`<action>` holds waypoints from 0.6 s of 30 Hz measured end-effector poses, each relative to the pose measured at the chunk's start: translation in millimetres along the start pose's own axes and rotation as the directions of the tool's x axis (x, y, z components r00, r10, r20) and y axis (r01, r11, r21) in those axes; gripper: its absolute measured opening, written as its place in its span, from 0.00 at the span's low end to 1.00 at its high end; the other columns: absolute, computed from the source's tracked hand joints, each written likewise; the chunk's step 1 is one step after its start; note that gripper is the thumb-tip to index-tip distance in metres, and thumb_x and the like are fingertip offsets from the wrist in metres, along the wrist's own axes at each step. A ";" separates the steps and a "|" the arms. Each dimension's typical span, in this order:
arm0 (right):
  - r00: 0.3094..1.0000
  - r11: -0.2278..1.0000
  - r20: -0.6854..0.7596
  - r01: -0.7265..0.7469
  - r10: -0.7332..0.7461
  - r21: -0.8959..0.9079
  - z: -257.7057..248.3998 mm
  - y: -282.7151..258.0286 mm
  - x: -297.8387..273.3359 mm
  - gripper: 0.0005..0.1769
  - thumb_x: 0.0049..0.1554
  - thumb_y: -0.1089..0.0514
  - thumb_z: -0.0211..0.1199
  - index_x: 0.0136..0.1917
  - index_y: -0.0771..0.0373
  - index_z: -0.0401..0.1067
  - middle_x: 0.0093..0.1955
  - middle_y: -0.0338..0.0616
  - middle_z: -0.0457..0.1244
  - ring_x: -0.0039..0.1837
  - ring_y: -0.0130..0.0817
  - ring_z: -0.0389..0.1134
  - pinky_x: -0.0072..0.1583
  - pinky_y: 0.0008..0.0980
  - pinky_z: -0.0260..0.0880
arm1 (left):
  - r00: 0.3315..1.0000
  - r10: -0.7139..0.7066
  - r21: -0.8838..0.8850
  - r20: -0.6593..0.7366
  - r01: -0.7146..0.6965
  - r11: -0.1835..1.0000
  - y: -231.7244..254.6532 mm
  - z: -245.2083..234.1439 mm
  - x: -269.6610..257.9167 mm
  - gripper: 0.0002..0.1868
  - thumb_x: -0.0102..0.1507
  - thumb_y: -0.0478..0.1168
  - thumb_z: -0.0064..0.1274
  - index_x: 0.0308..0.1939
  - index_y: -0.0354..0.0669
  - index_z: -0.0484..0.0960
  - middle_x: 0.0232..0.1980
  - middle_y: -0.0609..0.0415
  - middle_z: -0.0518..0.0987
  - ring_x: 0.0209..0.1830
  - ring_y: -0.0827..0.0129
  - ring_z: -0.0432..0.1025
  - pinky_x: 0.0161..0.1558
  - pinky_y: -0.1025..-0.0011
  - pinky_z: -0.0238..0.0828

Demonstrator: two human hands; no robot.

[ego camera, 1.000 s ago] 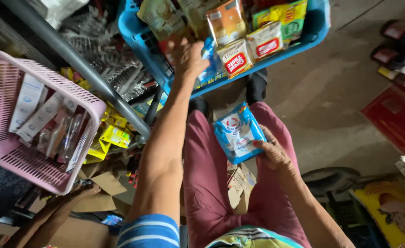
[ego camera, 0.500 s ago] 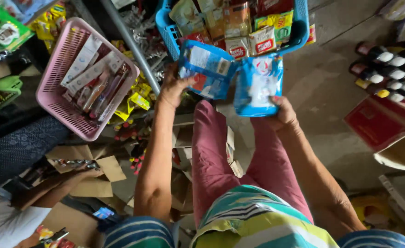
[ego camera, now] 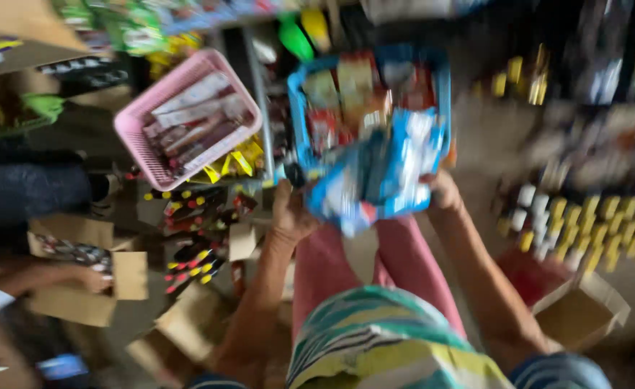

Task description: Organizes and stocks various packaged coffee and milk products onto store shelves from a crate.

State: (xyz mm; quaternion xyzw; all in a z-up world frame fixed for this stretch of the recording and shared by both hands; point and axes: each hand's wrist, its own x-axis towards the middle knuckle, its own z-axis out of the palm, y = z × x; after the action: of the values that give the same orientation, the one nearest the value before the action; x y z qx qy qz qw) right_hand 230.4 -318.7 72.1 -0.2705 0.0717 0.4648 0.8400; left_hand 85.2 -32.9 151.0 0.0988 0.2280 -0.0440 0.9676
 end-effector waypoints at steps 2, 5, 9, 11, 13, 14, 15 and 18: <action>0.990 0.984 0.139 0.002 0.023 -0.176 -11.9 -16.4 11.4 0.48 0.51 0.48 0.75 0.77 0.72 0.61 0.70 0.55 0.65 0.69 0.50 0.68 0.69 0.50 0.68 | 0.987 0.018 -0.176 0.157 0.010 0.984 -4.3 -57.7 -1.8 0.36 0.61 0.58 0.59 0.65 0.39 0.73 0.65 0.45 0.78 0.64 0.57 0.73 0.67 0.58 0.66; 0.967 0.687 0.055 -0.135 0.247 -0.714 -26.5 -36.7 76.7 0.40 0.47 0.55 0.69 0.69 0.76 0.67 0.61 0.60 0.67 0.61 0.50 0.69 0.64 0.49 0.69 | 0.979 -0.194 0.463 0.060 0.145 0.875 5.1 -113.9 33.9 0.26 0.75 0.51 0.59 0.65 0.32 0.78 0.65 0.44 0.79 0.65 0.59 0.72 0.71 0.57 0.67; 0.934 0.781 0.072 -0.248 0.350 -0.574 121.7 -42.9 50.5 0.38 0.44 0.59 0.67 0.68 0.69 0.67 0.61 0.53 0.67 0.60 0.48 0.70 0.63 0.49 0.70 | 0.999 -0.028 0.629 0.027 0.005 0.778 -2.8 -7.3 -40.2 0.31 0.55 0.33 0.67 0.63 0.44 0.79 0.61 0.52 0.81 0.59 0.63 0.76 0.64 0.57 0.71; 0.939 0.819 0.065 -0.260 0.339 -0.511 170.0 -45.0 37.3 0.39 0.43 0.60 0.66 0.69 0.66 0.67 0.61 0.50 0.68 0.60 0.47 0.71 0.62 0.50 0.71 | 0.998 0.027 0.544 0.053 -0.052 0.838 3.3 7.2 -60.6 0.33 0.55 0.32 0.66 0.65 0.44 0.78 0.61 0.54 0.82 0.59 0.65 0.77 0.65 0.59 0.71; 0.929 0.856 0.045 -0.319 0.368 -0.407 178.1 -40.6 37.7 0.41 0.41 0.60 0.64 0.69 0.64 0.66 0.62 0.49 0.69 0.61 0.48 0.71 0.63 0.50 0.71 | 0.996 0.091 0.238 0.000 -0.089 0.967 7.0 13.0 -81.4 0.32 0.54 0.31 0.65 0.63 0.42 0.79 0.56 0.49 0.84 0.55 0.59 0.80 0.61 0.54 0.74; 0.927 0.850 0.050 -0.319 0.372 -0.419 172.3 -30.1 47.7 0.41 0.41 0.60 0.64 0.69 0.64 0.66 0.62 0.49 0.69 0.61 0.48 0.71 0.63 0.50 0.71 | 0.995 0.104 0.235 0.006 -0.103 0.967 10.0 -3.1 -80.3 0.32 0.54 0.31 0.65 0.63 0.42 0.79 0.56 0.49 0.84 0.55 0.59 0.80 0.61 0.54 0.74; 0.913 0.835 0.031 -0.357 0.406 -0.418 166.6 -19.9 58.6 0.41 0.41 0.60 0.64 0.70 0.65 0.65 0.62 0.51 0.68 0.61 0.50 0.71 0.64 0.52 0.71 | 0.984 0.178 0.218 -0.017 -0.170 0.961 13.5 -19.1 -78.3 0.30 0.57 0.31 0.65 0.63 0.40 0.78 0.55 0.48 0.84 0.54 0.56 0.80 0.59 0.51 0.75; 0.892 0.802 0.026 -0.392 0.450 -0.450 169.5 -11.8 79.7 0.41 0.43 0.60 0.64 0.71 0.68 0.64 0.63 0.54 0.66 0.62 0.53 0.70 0.65 0.56 0.70 | 0.959 0.281 0.294 -0.027 -0.261 0.920 31.8 -44.0 -73.9 0.28 0.57 0.28 0.64 0.62 0.40 0.79 0.55 0.50 0.84 0.54 0.57 0.79 0.59 0.52 0.76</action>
State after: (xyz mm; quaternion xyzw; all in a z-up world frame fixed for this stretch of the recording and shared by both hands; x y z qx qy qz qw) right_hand 262.3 -176.2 189.9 -0.3963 -0.0303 0.6607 0.6368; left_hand 4.4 10.4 151.1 0.2703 0.2363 0.0609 0.9313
